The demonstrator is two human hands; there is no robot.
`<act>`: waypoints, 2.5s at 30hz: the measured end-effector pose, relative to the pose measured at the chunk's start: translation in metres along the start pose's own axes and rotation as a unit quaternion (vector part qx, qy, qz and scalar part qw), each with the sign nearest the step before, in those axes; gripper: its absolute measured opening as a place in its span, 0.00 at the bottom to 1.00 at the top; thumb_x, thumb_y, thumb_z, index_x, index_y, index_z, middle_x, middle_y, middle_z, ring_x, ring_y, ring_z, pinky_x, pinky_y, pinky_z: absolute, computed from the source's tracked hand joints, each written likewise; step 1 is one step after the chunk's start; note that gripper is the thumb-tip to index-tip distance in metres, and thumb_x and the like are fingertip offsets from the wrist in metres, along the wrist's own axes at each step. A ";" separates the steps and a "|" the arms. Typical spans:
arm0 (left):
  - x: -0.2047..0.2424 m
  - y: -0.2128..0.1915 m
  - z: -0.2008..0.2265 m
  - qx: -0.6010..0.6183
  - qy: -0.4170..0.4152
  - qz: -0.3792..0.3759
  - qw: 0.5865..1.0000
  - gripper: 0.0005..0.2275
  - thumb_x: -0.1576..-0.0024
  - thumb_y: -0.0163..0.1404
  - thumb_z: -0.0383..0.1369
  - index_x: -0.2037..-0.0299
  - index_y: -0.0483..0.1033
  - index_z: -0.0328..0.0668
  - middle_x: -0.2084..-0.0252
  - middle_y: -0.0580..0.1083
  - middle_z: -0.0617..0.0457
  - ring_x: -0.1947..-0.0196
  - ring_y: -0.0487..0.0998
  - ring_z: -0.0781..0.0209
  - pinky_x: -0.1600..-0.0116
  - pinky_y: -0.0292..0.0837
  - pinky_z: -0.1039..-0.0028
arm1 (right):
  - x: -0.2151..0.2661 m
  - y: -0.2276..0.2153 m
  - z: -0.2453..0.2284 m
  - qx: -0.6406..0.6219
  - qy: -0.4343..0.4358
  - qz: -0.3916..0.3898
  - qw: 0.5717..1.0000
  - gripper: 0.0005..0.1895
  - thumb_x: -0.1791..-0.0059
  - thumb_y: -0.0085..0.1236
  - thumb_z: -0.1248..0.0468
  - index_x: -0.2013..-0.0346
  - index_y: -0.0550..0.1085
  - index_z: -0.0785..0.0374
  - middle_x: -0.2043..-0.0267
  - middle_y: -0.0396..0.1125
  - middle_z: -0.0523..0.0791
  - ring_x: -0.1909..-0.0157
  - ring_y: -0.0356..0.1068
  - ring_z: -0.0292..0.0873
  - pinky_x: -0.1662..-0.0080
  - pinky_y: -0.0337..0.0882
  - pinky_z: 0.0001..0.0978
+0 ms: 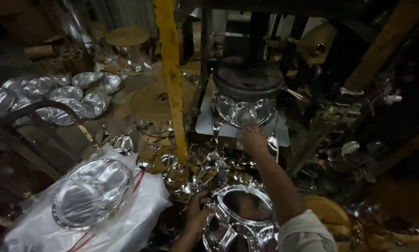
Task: The person sits on the floor and repeatedly picks up shiny metal plates, stacks them, and places them into a white plastic bag. The person handles the plates one at a time, occasionally adjusting the stack before bagging.
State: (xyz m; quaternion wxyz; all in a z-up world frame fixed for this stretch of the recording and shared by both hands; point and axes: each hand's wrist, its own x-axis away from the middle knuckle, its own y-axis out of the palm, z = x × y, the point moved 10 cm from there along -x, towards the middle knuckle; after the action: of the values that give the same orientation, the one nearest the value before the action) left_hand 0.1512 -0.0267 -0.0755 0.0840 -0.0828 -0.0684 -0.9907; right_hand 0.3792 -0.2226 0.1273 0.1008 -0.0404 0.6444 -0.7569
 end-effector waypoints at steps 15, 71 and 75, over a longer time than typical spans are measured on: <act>0.031 0.002 0.023 0.080 -0.145 0.016 0.986 0.20 0.40 0.47 0.48 0.45 0.79 0.45 0.47 0.76 0.54 0.49 0.74 0.62 0.48 0.68 0.67 | 0.274 -0.008 -0.086 -0.181 -0.274 -0.106 0.939 0.19 0.58 0.68 0.56 0.56 0.78 0.60 0.57 0.74 0.50 0.51 0.72 0.53 0.46 0.68 0.53; 0.069 0.046 0.086 -0.547 0.410 0.054 0.728 0.26 0.48 0.58 0.50 0.39 0.73 0.58 0.32 0.61 0.46 0.28 0.52 0.37 0.33 0.47 0.36 | 0.322 -0.032 -0.169 -0.092 -0.464 -0.044 0.880 0.26 0.51 0.55 0.45 0.43 0.75 0.53 0.32 0.62 0.51 0.24 0.52 0.58 0.26 0.43 0.61; 0.065 0.036 0.090 -0.597 0.127 -0.096 0.786 0.37 0.51 0.62 0.46 0.31 0.60 0.50 0.25 0.53 0.41 0.27 0.44 0.32 0.30 0.45 0.37 | 0.293 -0.021 -0.067 -0.234 -0.197 -0.060 0.950 0.35 0.55 0.65 0.51 0.38 0.68 0.61 0.33 0.59 0.54 0.31 0.56 0.57 0.34 0.56 0.52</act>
State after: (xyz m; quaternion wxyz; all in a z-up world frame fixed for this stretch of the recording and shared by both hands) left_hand 0.1085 -0.0589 0.0277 -0.0701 0.0174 0.5400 -0.8385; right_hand 0.0787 -0.2146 0.1166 0.1679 -0.2497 0.7669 -0.5668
